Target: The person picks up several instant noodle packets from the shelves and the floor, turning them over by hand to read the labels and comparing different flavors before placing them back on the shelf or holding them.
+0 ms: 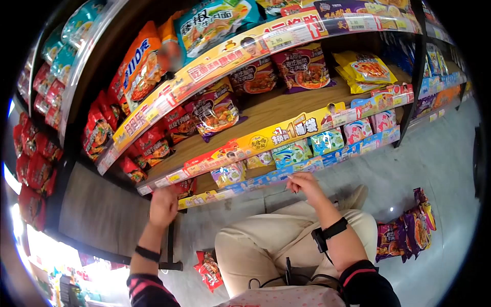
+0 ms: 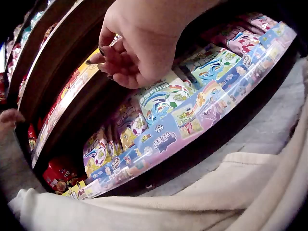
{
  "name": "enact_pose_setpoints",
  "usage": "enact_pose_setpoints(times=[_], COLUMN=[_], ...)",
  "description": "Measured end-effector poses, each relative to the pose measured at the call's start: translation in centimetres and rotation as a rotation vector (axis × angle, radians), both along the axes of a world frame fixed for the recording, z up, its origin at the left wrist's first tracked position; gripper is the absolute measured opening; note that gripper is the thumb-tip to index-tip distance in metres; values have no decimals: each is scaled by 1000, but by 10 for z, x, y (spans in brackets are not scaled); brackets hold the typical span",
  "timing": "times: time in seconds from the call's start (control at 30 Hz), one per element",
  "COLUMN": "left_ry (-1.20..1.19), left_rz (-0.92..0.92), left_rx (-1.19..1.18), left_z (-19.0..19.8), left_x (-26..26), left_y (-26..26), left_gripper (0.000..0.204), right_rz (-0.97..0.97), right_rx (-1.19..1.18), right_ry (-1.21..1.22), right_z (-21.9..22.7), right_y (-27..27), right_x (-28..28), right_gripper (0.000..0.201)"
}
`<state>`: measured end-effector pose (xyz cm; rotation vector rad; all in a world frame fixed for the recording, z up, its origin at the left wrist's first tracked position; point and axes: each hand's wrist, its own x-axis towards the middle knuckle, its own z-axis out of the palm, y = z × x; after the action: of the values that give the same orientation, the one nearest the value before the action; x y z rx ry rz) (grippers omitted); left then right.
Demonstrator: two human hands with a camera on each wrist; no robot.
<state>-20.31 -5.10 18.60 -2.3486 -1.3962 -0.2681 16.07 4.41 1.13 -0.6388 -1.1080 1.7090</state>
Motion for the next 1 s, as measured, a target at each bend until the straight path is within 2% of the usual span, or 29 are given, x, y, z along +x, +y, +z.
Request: enact_pose_setpoints(times=[0.03, 0.1, 0.2, 0.27, 0.3, 0.37, 0.4, 0.43, 0.47, 0.5, 0.57, 0.6, 0.63, 0.7, 0.77, 0.8, 0.87, 1.0], left_ry=[-61, -7, -59, 109, 118, 255, 255, 261, 268, 271, 210, -48, -46, 56, -159, -162, -540, -507], left_rz=[-11, -128, -114, 324, 315, 424, 412, 452, 492, 483, 595, 596, 595, 238, 159, 158, 15, 31], left_rx=[35, 82, 95, 36, 32, 328, 322, 161, 0, -6, 82, 43, 41, 264, -46, -47, -298, -166], left_z=[12, 27, 33, 28, 23, 10, 6, 3, 5, 5, 17, 32, 36, 46, 55, 57, 60, 67], left_x=[8, 28, 52, 35, 23, -2, -19, -37, -31, -25, -4, 25, 24, 24, 33, 40, 54, 79], left_y=[23, 71, 127, 166, 183, 216, 232, 248, 252, 255, 247, 231, 233, 242, 253, 255, 258, 247], left_gripper=[28, 30, 33, 41, 41, 55, 55, 62, 69, 69, 75, 75, 75, 76, 74, 74, 68, 60], right_rz=[-10, -3, -2, -3, 15, 23, 37, 25, 35, 47, 32, 21, 20, 18, 18, 18, 20, 33], right_rx=[-6, -11, -15, -5, 13, 6, 2, -7, 6, 22, 16, 16, 13, -13, -19, -20, -7, 10], right_ry=[3, -28, -10, -5, -4, 16, 29, 29, 30, 32, 46, 59, 60, 69, 60, 55, 49, 37], right_z=[1, 5, 6, 7, 8, 9, 8, 6, 4, 3, 6, 7, 8, 9, 11, 12, 11, 8], right_y=[0, 0, -1, -1, -1, -1, -2, -1, 0, 1, -1, -1, -1, -2, -3, -3, -2, 0], right_x=[0, 1, 2, 3, 1, -1, -1, -1, -1, -2, -2, -2, -2, -2, -2, -2, -1, -1], right_gripper=[26, 26, 27, 27, 27, 27, 27, 27, 27, 27, 27, 26, 26, 26, 26, 26, 26, 25])
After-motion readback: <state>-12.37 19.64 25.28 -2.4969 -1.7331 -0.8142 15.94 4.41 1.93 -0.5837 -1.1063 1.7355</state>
